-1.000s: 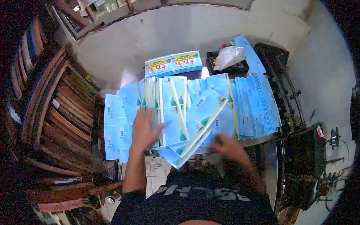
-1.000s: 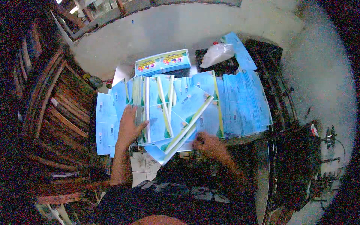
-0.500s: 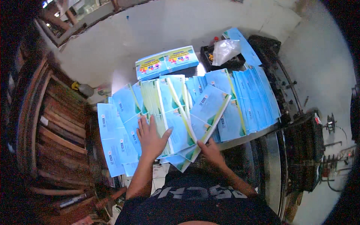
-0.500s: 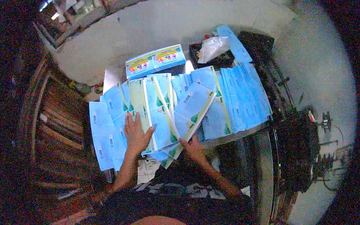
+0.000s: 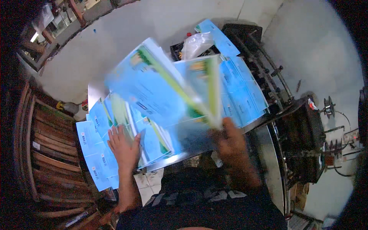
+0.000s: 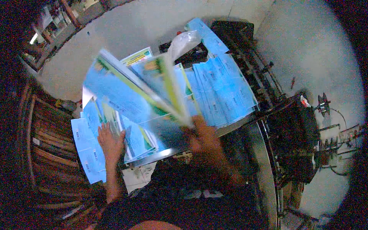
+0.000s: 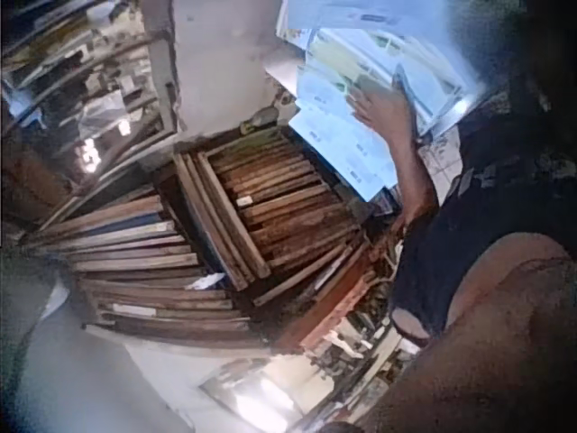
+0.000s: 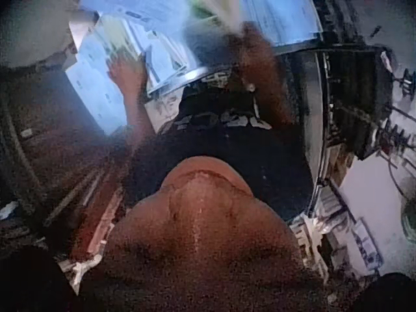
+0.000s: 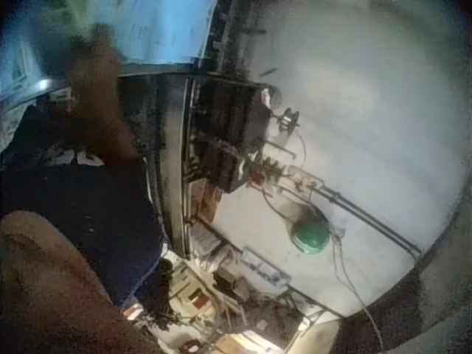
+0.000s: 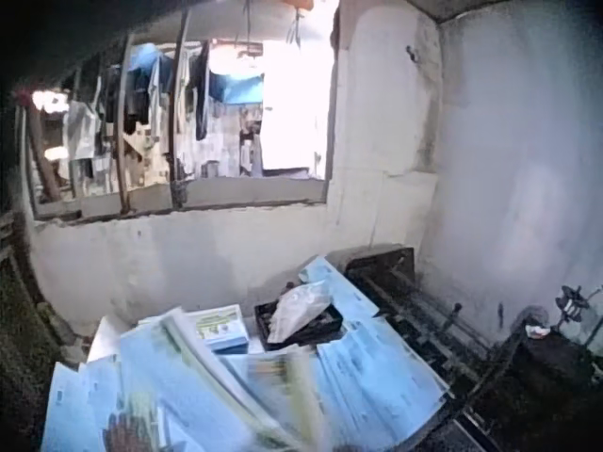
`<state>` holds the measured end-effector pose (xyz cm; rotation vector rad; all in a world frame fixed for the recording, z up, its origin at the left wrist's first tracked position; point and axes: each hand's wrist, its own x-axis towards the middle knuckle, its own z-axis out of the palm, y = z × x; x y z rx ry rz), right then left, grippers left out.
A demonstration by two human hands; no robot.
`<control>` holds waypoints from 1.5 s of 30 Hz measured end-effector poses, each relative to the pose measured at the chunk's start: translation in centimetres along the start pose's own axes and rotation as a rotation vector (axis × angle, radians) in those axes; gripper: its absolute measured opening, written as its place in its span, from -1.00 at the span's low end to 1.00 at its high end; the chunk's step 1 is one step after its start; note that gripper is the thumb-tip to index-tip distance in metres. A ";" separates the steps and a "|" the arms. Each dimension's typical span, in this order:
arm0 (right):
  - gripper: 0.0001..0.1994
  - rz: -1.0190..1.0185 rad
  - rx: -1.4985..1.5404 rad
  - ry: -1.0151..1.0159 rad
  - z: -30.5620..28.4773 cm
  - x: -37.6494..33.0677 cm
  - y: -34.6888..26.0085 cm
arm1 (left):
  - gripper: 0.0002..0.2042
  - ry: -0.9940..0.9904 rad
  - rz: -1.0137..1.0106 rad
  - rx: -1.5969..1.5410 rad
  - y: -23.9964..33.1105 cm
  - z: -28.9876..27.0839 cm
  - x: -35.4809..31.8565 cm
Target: The person inserts paper sheets into booklet covers, gathers and aligns a stack of booklets by hand, and then carries the stack across the room to place it onto a table.
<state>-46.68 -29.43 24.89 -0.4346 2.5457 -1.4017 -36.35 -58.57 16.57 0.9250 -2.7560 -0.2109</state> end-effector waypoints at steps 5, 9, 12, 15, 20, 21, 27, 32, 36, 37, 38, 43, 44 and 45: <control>-0.65 -0.108 0.238 0.469 -13.7 6.6 8.4 | -0.48 -0.355 0.153 -0.863 12.7 -1.5 -0.9; -0.61 -0.029 0.275 0.061 -19.3 14.4 19.2 | -0.31 -0.219 0.210 -0.436 17.3 6.0 0.3; -0.45 0.225 -0.663 0.011 -15.3 16.5 20.7 | -0.25 -0.206 0.094 -0.448 18.7 7.1 1.3; -0.38 0.080 -0.637 0.119 -14.3 18.3 27.8 | -0.24 -0.212 -0.065 -0.533 21.0 6.9 1.3; -0.26 0.191 -0.383 0.043 -14.6 17.9 24.2 | -0.40 -0.282 -0.198 -0.763 21.3 6.9 2.0; -0.21 0.135 -0.440 -0.039 -14.5 17.9 23.7 | -0.40 -0.277 -0.201 -0.755 21.0 7.0 2.4; -0.02 0.143 -0.290 0.043 -13.3 16.7 23.7 | -0.59 -0.370 -0.184 -0.748 21.9 4.5 2.4; -0.07 0.188 -0.276 -0.072 -13.9 17.2 25.0 | -0.72 -0.093 -0.249 -1.047 17.1 -1.7 4.8; -0.17 -0.012 -0.207 0.001 -15.0 17.3 25.9 | -0.70 -0.185 -0.079 -1.185 24.4 -4.2 5.7; -0.17 -0.006 -0.213 0.011 -15.5 17.7 26.0 | -0.70 -0.226 -0.026 -1.153 27.2 -3.0 5.8; -0.19 0.073 -0.135 -0.084 -16.2 18.2 25.5 | -0.69 -0.268 0.003 -1.110 29.5 -1.1 5.7; -0.36 0.142 -0.092 -0.176 -17.3 19.2 25.0 | -0.57 -0.369 0.018 -1.206 35.3 13.5 7.5; -0.43 0.256 -0.008 -0.116 -17.0 19.2 27.2 | -0.53 -0.355 0.037 -1.155 36.2 15.1 7.5; -0.43 0.264 -0.009 -0.105 -17.2 19.0 27.2 | -0.53 -0.366 0.046 -1.158 36.3 14.8 7.0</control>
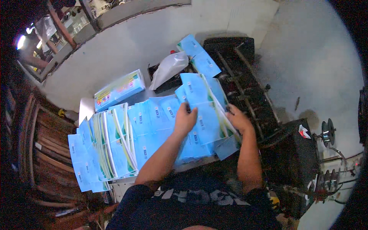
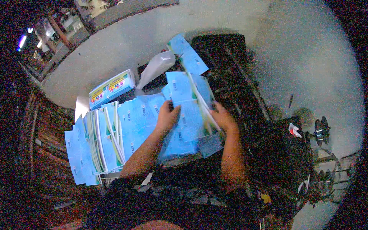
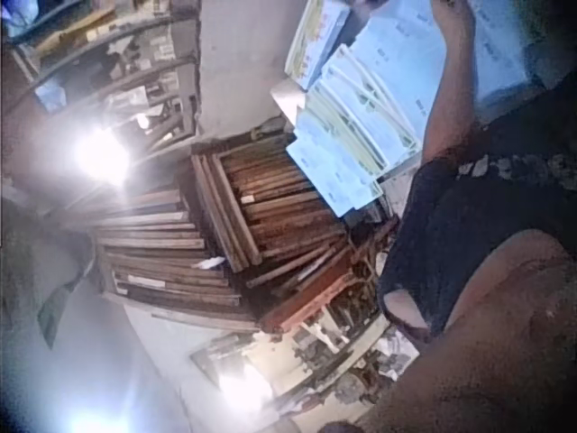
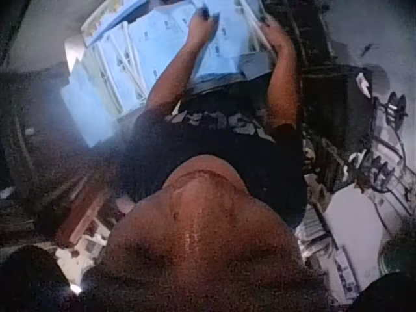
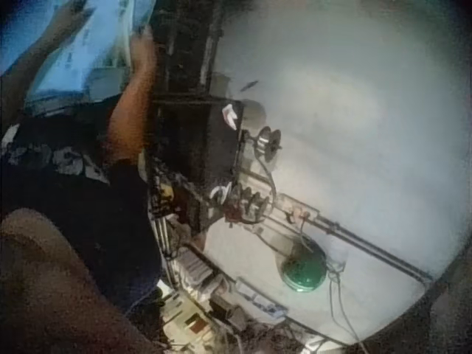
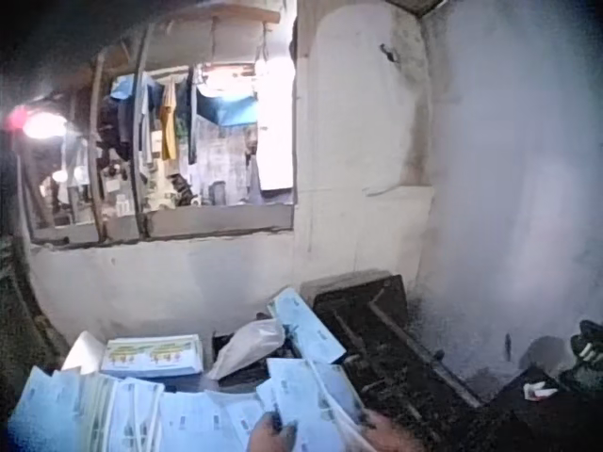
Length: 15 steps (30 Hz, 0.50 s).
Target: The person inserts paper sheets into booklet covers, gathers and aligns a stack of booklets by hand, and then carries the stack across the room to place it onto a table.
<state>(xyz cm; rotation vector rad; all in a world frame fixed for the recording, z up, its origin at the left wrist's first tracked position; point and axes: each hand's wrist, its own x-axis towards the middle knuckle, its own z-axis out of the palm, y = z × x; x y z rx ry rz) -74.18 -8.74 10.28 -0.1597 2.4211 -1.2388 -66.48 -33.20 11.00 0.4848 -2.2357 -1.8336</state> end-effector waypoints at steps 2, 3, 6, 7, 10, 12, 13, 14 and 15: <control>-0.41 0.038 -0.021 -0.016 0.4 -0.8 -1.3 | -0.44 0.073 0.102 0.411 0.9 -1.8 -2.6; -0.35 -0.009 0.093 0.028 0.7 -0.8 -1.8 | -0.34 0.055 0.032 0.458 0.8 -2.4 -3.4; -0.29 0.077 0.017 0.025 1.6 -1.6 -4.1 | -0.25 -0.094 -0.399 -0.288 2.1 -1.9 -5.4; -0.34 0.034 -0.142 0.043 1.4 -2.4 -5.1 | -0.21 -0.085 -0.435 -0.362 4.0 -1.8 -5.8; -0.43 -0.044 -0.076 -0.097 1.0 -2.7 -5.8 | -0.26 0.024 -0.522 -0.318 4.3 -1.9 -4.9; -0.53 -0.057 -0.119 0.011 1.5 -3.5 -6.5 | -0.29 -0.053 -0.539 -0.398 0.8 -2.3 -2.6; -0.56 -0.237 -0.256 0.082 1.9 -4.0 -6.1 | -0.32 -0.148 -0.558 -0.472 0.3 -2.5 -2.0; -0.59 -0.418 -0.391 0.155 2.1 -4.3 -5.8 | -0.32 -0.142 -0.556 -0.475 -0.4 -2.6 -1.9; -0.62 -0.495 -0.431 0.187 2.8 -5.1 -6.8 | -0.33 -0.114 -0.521 -0.469 -0.4 -2.8 -2.2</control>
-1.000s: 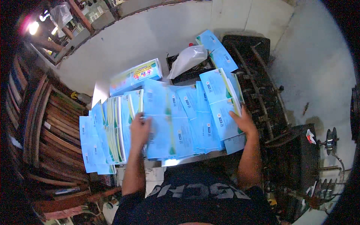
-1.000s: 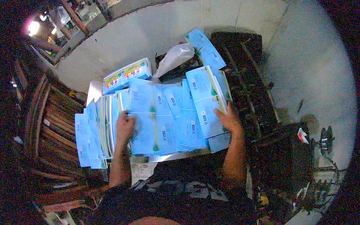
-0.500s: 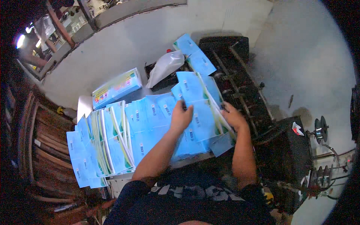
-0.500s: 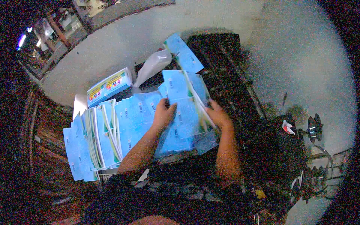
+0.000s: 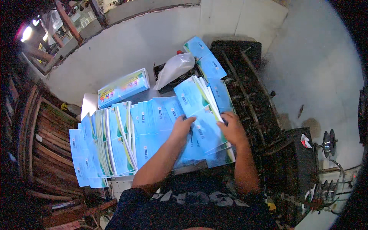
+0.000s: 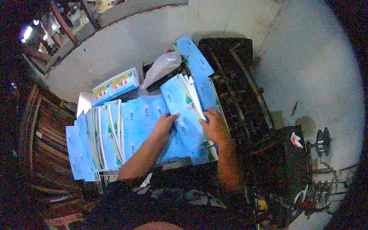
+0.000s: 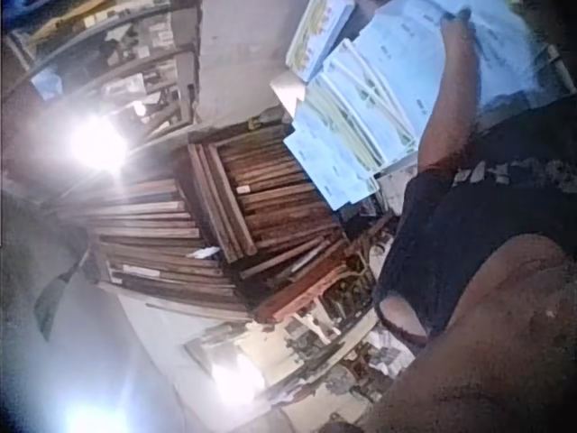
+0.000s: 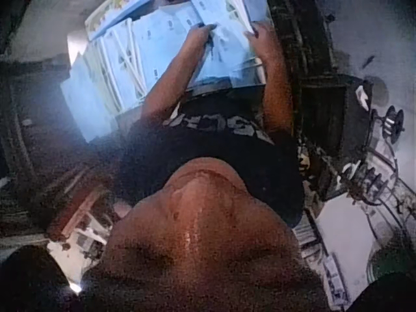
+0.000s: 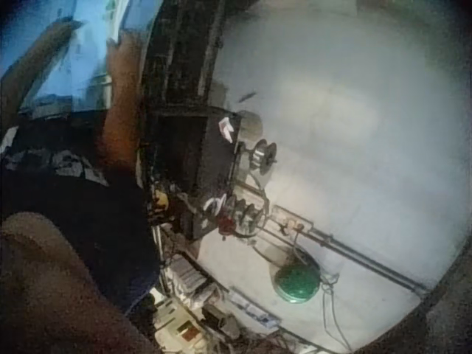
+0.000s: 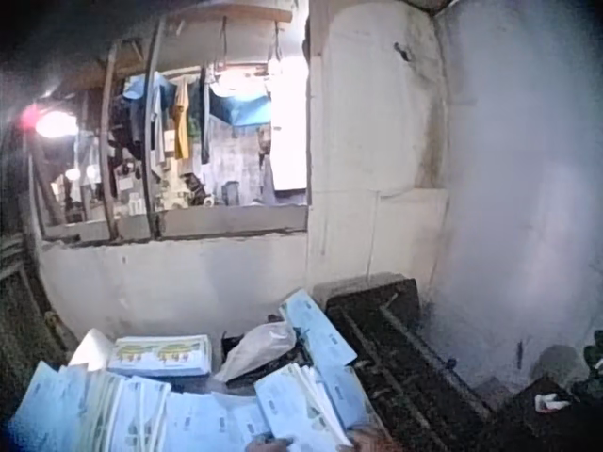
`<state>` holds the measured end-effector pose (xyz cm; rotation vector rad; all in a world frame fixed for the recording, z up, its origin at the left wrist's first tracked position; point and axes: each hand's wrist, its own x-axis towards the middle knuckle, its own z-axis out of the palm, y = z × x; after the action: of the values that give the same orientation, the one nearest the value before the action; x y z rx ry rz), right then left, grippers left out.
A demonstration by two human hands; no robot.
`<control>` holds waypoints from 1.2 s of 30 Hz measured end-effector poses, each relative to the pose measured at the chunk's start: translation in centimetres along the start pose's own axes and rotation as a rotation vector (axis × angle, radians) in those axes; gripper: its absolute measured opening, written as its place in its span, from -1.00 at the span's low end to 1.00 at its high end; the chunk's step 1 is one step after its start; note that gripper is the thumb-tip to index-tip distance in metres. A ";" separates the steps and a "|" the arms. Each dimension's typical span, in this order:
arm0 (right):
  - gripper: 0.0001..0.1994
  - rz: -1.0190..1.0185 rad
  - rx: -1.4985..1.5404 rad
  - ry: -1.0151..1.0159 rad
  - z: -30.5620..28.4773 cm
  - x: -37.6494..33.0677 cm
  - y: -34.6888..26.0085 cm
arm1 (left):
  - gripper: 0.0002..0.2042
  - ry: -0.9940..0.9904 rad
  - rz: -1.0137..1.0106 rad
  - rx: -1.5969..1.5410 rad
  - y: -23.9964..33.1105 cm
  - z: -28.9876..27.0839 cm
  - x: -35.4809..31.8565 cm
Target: The person inserts paper sheets into booklet covers, gathers and aligns a stack of booklets by hand, and then carries the stack across the room to place it onto a table.
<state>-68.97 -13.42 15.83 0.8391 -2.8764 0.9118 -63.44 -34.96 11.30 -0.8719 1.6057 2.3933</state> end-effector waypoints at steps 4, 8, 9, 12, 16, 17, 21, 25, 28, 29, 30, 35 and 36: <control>-0.60 0.243 0.531 -0.264 -0.1 -0.5 -2.9 | -0.40 0.098 0.202 -0.006 1.9 0.9 -2.9; -0.56 0.349 0.916 -0.105 -4.3 0.1 -3.4 | -0.32 0.326 0.397 0.136 1.9 0.9 -3.8; -0.56 0.360 0.909 -0.098 -5.0 0.4 -2.3 | -0.32 0.314 0.389 0.134 3.0 1.8 -4.4; -0.46 0.236 0.918 -0.086 -5.7 1.7 1.0 | -0.27 -0.329 0.125 0.051 4.4 5.1 -3.7; -0.37 0.393 0.000 -0.087 -2.5 2.9 4.2 | -0.32 -0.349 0.126 0.366 0.2 9.1 -1.2; -0.34 0.333 -0.100 -0.046 -1.6 2.9 4.9 | -0.32 -0.355 0.130 0.361 -0.6 8.7 -1.5; -0.30 0.193 -0.030 0.009 -0.2 2.0 1.4 | -0.31 -0.031 0.718 0.723 0.2 1.2 -6.4; -0.27 0.481 0.003 -0.107 1.3 1.4 3.0 | -0.31 0.555 0.737 1.106 1.7 -8.6 -7.2; -0.20 0.592 0.011 -0.228 1.1 2.7 1.1 | -0.26 0.621 0.466 0.989 2.1 -12.2 -9.4; -0.20 0.579 0.020 -0.241 1.5 2.6 1.7 | -0.23 0.550 0.311 0.849 2.1 -12.9 -10.0; -0.19 0.530 0.085 -0.217 1.8 2.3 2.2 | -0.19 0.667 0.442 1.135 -0.8 -13.8 -9.3; -0.15 0.526 0.229 -0.266 2.7 1.8 3.7 | -0.17 0.686 0.449 1.280 -0.8 -10.2 -8.9; -0.15 0.526 0.230 -0.264 3.1 1.6 4.4 | -0.18 0.579 0.471 1.093 -0.3 -9.6 -8.9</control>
<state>-72.07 -12.89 11.21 0.2044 -3.3451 1.2760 -52.27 -41.55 13.20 -0.9923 3.0733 0.9946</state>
